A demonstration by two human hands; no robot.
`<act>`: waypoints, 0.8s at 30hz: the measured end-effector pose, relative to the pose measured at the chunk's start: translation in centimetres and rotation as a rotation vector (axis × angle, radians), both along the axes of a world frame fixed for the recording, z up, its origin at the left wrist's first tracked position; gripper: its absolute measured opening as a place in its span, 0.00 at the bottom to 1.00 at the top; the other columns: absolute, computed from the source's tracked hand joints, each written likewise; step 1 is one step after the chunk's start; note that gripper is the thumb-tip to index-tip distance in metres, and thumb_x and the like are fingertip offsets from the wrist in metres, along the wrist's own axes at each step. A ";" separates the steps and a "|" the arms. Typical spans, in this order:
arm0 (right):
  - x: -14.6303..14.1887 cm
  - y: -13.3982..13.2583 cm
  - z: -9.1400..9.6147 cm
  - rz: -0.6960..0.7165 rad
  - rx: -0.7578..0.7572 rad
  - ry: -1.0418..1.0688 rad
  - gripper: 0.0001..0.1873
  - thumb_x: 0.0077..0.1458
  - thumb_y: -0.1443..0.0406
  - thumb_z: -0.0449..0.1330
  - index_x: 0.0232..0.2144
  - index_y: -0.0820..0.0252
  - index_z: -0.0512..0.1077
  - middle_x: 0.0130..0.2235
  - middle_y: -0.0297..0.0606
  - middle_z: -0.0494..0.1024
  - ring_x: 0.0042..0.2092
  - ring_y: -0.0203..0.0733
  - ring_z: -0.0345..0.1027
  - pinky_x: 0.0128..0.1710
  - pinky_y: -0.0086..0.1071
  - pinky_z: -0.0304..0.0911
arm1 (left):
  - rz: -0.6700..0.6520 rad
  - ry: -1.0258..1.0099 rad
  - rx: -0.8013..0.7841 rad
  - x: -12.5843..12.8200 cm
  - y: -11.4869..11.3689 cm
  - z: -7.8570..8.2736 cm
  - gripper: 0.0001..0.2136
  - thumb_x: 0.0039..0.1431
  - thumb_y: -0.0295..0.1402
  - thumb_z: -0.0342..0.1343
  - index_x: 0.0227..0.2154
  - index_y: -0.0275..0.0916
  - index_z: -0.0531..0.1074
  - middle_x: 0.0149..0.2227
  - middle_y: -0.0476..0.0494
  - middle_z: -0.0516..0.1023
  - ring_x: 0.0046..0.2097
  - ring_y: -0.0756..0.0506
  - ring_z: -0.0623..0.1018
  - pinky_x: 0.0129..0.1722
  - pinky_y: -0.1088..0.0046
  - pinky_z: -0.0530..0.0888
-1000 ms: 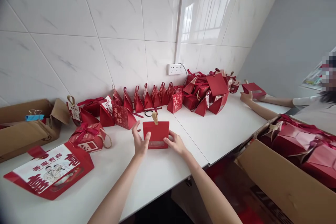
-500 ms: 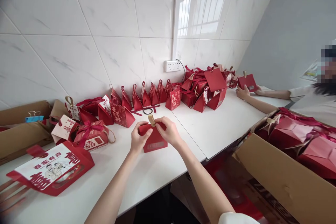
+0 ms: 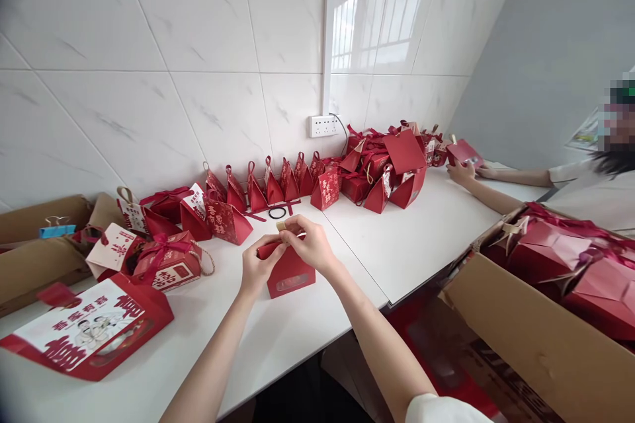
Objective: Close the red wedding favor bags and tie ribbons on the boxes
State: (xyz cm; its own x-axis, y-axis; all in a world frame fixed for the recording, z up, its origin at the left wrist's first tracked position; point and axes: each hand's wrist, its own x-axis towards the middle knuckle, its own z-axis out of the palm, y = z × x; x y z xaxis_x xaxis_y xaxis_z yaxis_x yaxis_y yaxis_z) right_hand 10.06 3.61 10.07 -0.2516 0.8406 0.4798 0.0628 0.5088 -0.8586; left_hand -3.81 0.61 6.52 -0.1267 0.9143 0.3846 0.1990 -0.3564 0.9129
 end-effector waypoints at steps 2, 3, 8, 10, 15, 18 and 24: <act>0.0 0.0 -0.2 0.020 -0.026 0.050 0.05 0.52 0.62 0.59 0.29 0.57 0.68 0.28 0.33 0.75 0.30 0.37 0.71 0.34 0.33 0.69 | 0.003 -0.010 0.009 0.1 0.0 0.0 0.11 0.55 0.40 0.57 0.32 0.37 0.76 0.33 0.43 0.80 0.37 0.45 0.78 0.39 0.71 0.74; -0.1 0.0 -0.3 0.027 -0.038 0.077 0.06 0.53 0.61 0.59 0.28 0.57 0.67 0.26 0.32 0.74 0.28 0.37 0.71 0.33 0.34 0.69 | 0.005 -0.013 0.011 0.2 0.0 0.0 0.11 0.55 0.40 0.57 0.30 0.38 0.76 0.32 0.43 0.80 0.37 0.45 0.78 0.38 0.71 0.74; -0.4 0.3 -0.9 0.019 -0.069 0.168 0.11 0.54 0.56 0.58 0.28 0.56 0.64 0.24 0.32 0.73 0.26 0.38 0.70 0.32 0.36 0.69 | 0.030 -0.018 0.004 0.2 0.3 -0.5 0.09 0.54 0.39 0.57 0.27 0.38 0.75 0.29 0.46 0.79 0.34 0.46 0.77 0.35 0.73 0.73; -0.4 0.4 -0.9 0.006 -0.070 0.162 0.12 0.54 0.55 0.57 0.29 0.56 0.65 0.23 0.32 0.73 0.26 0.39 0.70 0.32 0.36 0.69 | 0.042 -0.018 0.002 0.3 0.3 -0.6 0.09 0.53 0.38 0.57 0.27 0.38 0.75 0.29 0.46 0.79 0.33 0.46 0.77 0.34 0.73 0.73; 0.6 -0.1 -1.4 -0.035 -0.034 0.021 0.09 0.52 0.58 0.60 0.31 0.57 0.71 0.31 0.35 0.76 0.32 0.40 0.70 0.36 0.35 0.66 | 0.061 -0.022 0.004 0.3 0.3 -0.6 0.09 0.53 0.39 0.57 0.26 0.38 0.75 0.27 0.47 0.78 0.31 0.47 0.77 0.33 0.75 0.73; 1.1 -0.5 -2.2 -0.087 0.004 -0.066 0.06 0.52 0.61 0.59 0.31 0.57 0.72 0.32 0.36 0.76 0.33 0.40 0.69 0.34 0.34 0.64 | 0.069 -0.022 0.012 0.4 0.2 -0.5 0.10 0.53 0.40 0.57 0.24 0.38 0.74 0.26 0.48 0.77 0.30 0.48 0.76 0.32 0.75 0.72; 0.6 -0.7 -2.4 -0.120 0.092 -0.137 0.06 0.55 0.66 0.53 0.28 0.57 0.70 0.32 0.35 0.73 0.35 0.40 0.68 0.39 0.35 0.64 | 0.093 -0.008 0.020 0.5 0.1 -0.5 0.12 0.54 0.42 0.56 0.24 0.38 0.73 0.25 0.47 0.77 0.30 0.47 0.75 0.33 0.74 0.72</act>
